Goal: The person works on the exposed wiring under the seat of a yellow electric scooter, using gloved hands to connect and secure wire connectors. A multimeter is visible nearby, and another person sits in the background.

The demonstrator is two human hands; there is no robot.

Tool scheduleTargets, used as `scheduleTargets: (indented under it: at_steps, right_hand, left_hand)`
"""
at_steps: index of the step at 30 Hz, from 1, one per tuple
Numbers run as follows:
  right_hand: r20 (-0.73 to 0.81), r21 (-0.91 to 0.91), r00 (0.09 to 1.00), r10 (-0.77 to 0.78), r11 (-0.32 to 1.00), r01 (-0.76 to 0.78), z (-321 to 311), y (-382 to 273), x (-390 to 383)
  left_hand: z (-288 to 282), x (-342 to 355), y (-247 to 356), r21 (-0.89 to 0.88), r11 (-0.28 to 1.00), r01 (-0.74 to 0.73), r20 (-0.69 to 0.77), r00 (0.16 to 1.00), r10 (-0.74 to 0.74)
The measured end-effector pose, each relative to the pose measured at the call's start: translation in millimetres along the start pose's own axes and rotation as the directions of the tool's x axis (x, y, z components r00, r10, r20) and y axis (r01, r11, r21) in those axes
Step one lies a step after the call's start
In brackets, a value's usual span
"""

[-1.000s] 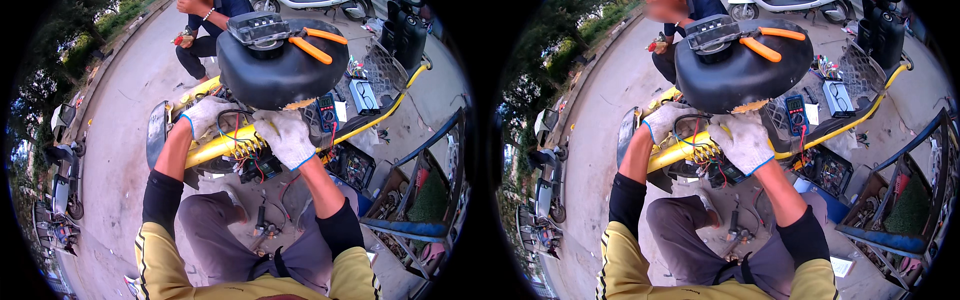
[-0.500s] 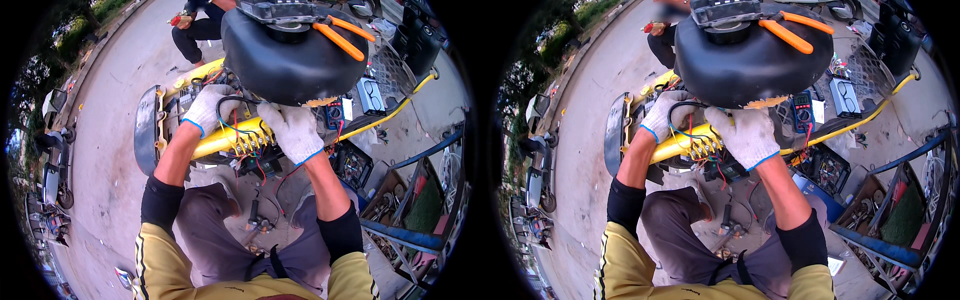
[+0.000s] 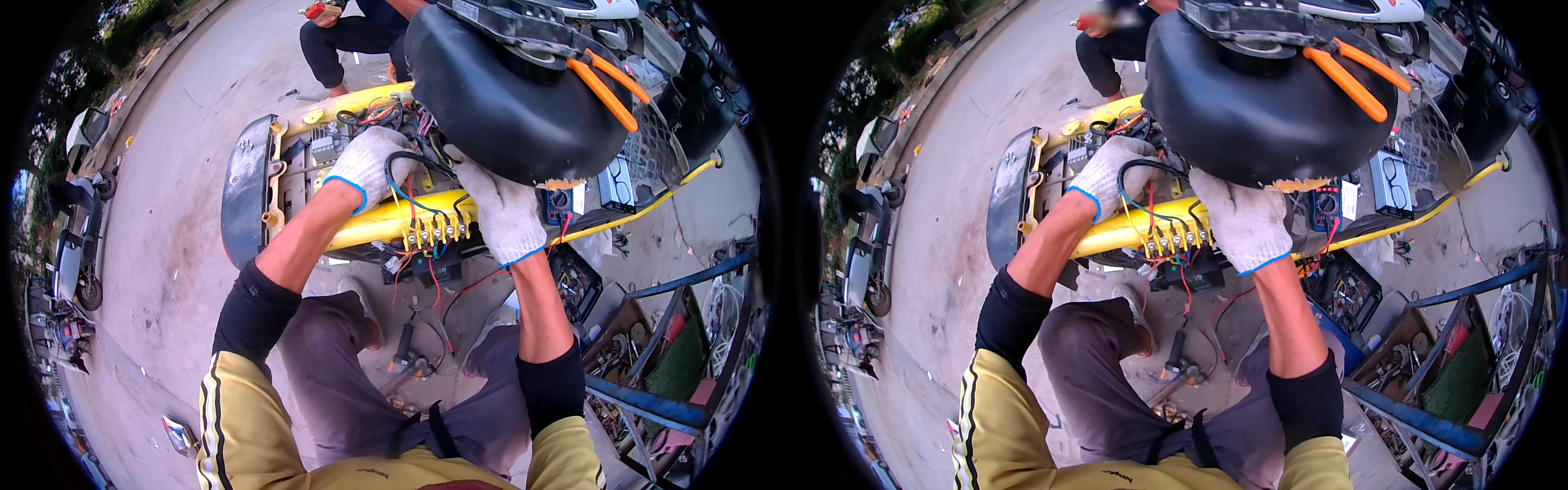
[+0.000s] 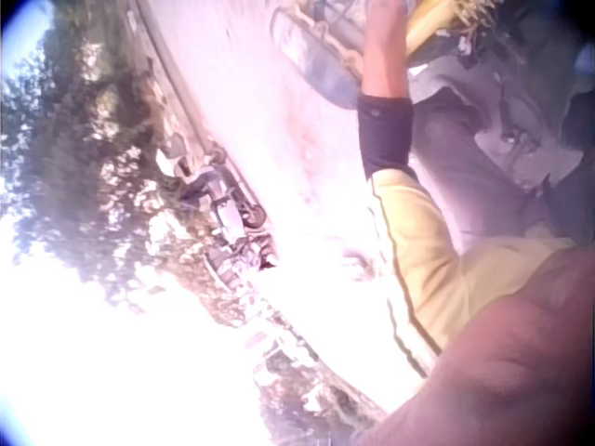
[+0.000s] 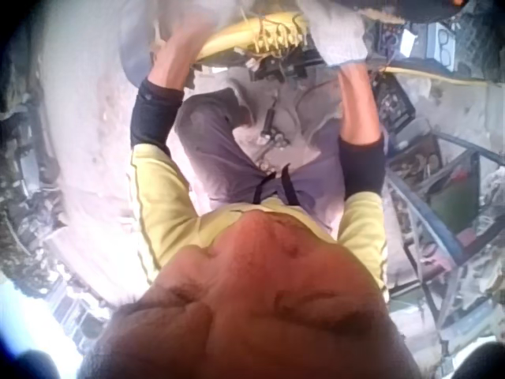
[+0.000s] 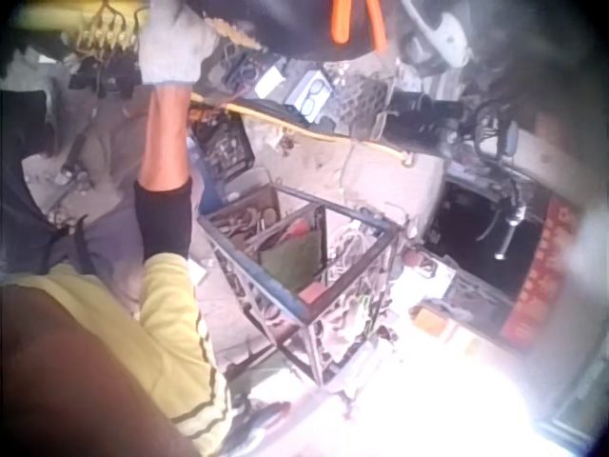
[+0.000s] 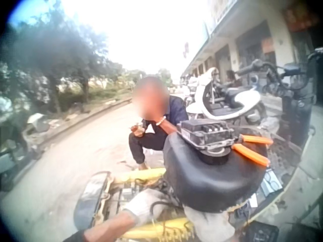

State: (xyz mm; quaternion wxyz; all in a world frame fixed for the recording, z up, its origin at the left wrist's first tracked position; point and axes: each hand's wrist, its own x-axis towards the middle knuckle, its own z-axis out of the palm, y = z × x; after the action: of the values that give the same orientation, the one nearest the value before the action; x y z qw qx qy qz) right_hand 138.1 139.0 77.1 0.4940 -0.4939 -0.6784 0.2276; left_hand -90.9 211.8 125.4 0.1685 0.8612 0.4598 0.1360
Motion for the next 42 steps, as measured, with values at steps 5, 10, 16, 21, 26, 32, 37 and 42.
scheduleTargets:
  at_steps: [5,10,16,21,26,32,37,42]
  right_hand:
    - [0.015,-0.202,0.993,-0.116,0.972,0.117,-3,10,6]
    - [0.139,-0.627,0.969,-0.203,0.740,0.245,-1,2,16]
    - [0.071,-0.097,0.995,0.065,0.994,-0.058,14,7,27]
    - [0.243,0.210,0.933,0.266,0.924,-0.319,6,-4,20]
    - [0.308,0.394,0.938,0.162,0.875,-0.281,0,-18,15]
    - [0.212,0.218,0.977,-0.003,0.975,-0.044,0,-18,6]
    - [0.223,0.143,0.975,0.001,0.989,-0.034,2,-29,9]
    - [0.248,0.420,0.944,0.219,0.853,-0.308,3,-29,6]
  left_hand:
    - [11,3,-4,0.032,0.999,0.029,-0.269,0.963,-0.019]
    - [10,-1,-5,-0.026,0.997,0.076,-0.341,0.937,-0.081]
    - [21,-1,-24,0.005,1.000,0.014,-0.338,0.941,-0.011]
    - [16,10,-18,-0.028,0.988,0.152,-0.097,0.983,-0.155]
    - [15,3,-18,0.083,0.994,-0.071,-0.136,0.987,0.082]
    - [-5,-5,-1,-0.206,0.978,0.033,0.147,0.989,-0.003]
    - [17,-8,-25,-0.064,0.987,-0.148,-0.026,0.989,0.146]
    - [29,-12,-20,0.009,0.999,-0.047,-0.267,0.962,0.047]
